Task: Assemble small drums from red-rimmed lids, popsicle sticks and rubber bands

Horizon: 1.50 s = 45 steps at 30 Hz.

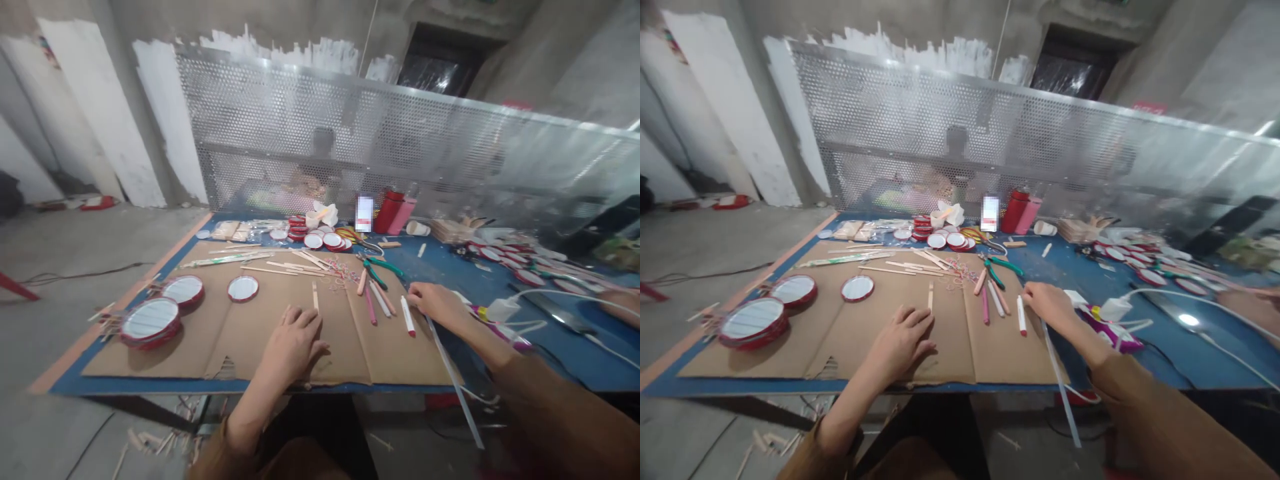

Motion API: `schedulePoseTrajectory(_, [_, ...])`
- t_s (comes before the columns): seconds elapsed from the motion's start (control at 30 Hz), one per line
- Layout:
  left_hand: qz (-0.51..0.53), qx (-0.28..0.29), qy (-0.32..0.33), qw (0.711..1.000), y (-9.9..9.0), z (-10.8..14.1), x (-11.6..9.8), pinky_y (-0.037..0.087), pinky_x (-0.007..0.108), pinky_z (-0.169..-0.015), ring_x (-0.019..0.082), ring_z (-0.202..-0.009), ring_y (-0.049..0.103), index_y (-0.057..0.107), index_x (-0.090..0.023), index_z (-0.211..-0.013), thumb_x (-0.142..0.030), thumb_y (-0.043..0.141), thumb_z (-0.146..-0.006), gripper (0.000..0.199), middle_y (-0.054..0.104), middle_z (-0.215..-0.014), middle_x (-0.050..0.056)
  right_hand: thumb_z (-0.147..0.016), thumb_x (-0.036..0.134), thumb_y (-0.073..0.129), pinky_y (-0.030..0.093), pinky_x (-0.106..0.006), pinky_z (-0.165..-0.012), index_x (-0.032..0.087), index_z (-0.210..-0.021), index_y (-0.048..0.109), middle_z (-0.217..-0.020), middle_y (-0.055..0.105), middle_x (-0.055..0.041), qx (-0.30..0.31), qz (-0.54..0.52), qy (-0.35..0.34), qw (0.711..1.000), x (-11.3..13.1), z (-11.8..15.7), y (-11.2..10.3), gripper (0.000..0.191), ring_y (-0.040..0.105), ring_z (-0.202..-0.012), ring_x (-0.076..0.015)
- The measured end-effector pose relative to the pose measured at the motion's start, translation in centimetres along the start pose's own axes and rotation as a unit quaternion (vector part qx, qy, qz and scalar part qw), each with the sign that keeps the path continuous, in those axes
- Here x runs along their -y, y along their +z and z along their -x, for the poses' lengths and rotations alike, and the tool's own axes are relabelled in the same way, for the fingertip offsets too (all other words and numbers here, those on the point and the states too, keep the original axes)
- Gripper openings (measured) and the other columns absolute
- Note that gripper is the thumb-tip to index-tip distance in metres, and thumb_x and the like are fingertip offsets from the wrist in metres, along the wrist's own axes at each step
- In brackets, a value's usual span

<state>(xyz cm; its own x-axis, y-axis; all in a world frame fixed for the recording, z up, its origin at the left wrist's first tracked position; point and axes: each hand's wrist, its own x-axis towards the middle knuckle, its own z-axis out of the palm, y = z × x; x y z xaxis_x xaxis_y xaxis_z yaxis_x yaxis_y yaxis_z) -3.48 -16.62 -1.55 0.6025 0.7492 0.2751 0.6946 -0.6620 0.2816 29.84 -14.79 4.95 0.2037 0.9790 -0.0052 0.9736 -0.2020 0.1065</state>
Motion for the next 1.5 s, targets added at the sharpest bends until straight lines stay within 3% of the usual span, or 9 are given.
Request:
schedulePoseTrajectory(0.17, [0.001,0.002,-0.013,1.0,0.0,0.0,-0.2,0.036,0.043,-0.106,0.026,-0.115,0.045,0.057,-0.023,-0.115,-0.049,0.059,-0.082,0.042,0.057,-0.126,0.004,-0.085,0.029,0.048,0.03,-0.027,-0.058,0.021,-0.077,0.064,-0.08,0.07,-0.0062,-0.011,0.023,-0.026,0.999,0.2,-0.4,1.0,0.02,0.063,-0.074,-0.0213])
schedulePoseTrajectory(0.57, [0.001,-0.003,-0.006,1.0,0.3,0.1,0.0,0.034,0.044,-0.108,0.028,-0.117,0.046,0.056,-0.022,-0.119,-0.053,0.057,-0.082,0.048,0.055,-0.131,0.004,-0.086,0.029,0.046,0.03,-0.028,-0.06,0.022,-0.078,0.063,-0.082,0.071,-0.0058,-0.026,0.044,-0.041,0.998,0.1,-1.6,1.7,0.02,0.063,-0.075,-0.0216])
schedulePoseTrajectory(1.13, [0.007,0.007,-0.013,1.0,0.5,0.1,0.0,0.03,0.049,-0.111,0.029,-0.125,0.043,0.054,-0.02,-0.125,-0.053,0.058,-0.082,0.055,0.053,-0.135,0.006,-0.089,0.035,0.042,0.032,-0.026,-0.057,0.022,-0.078,0.068,-0.081,0.072,-0.0054,-0.044,0.016,-0.039,0.998,4.2,-2.2,0.7,0.031,0.064,-0.073,-0.0201])
schedulePoseTrajectory(1.33, [0.0,0.009,-0.009,1.0,0.5,0.2,0.1,0.034,0.05,-0.11,0.031,-0.126,0.043,0.052,-0.019,-0.128,-0.05,0.06,-0.081,0.056,0.052,-0.136,0.007,-0.089,0.032,0.042,0.035,-0.027,-0.062,0.022,-0.088,0.069,-0.09,0.073,-0.0058,-0.087,0.014,0.015,0.996,2.3,-3.1,0.0,0.029,0.065,-0.08,-0.0202])
schedulePoseTrajectory(1.5, [-0.012,-0.035,-0.005,0.999,1.1,0.4,0.4,0.04,0.048,-0.106,0.031,-0.127,0.043,0.052,-0.019,-0.127,-0.041,0.066,-0.08,0.054,0.051,-0.136,0.009,-0.09,0.036,0.043,0.036,-0.026,-0.063,0.023,-0.09,0.069,-0.092,0.073,-0.0055,-0.095,0.023,0.088,0.991,-1.6,-0.7,-1.4,0.03,0.064,-0.083,-0.0199])
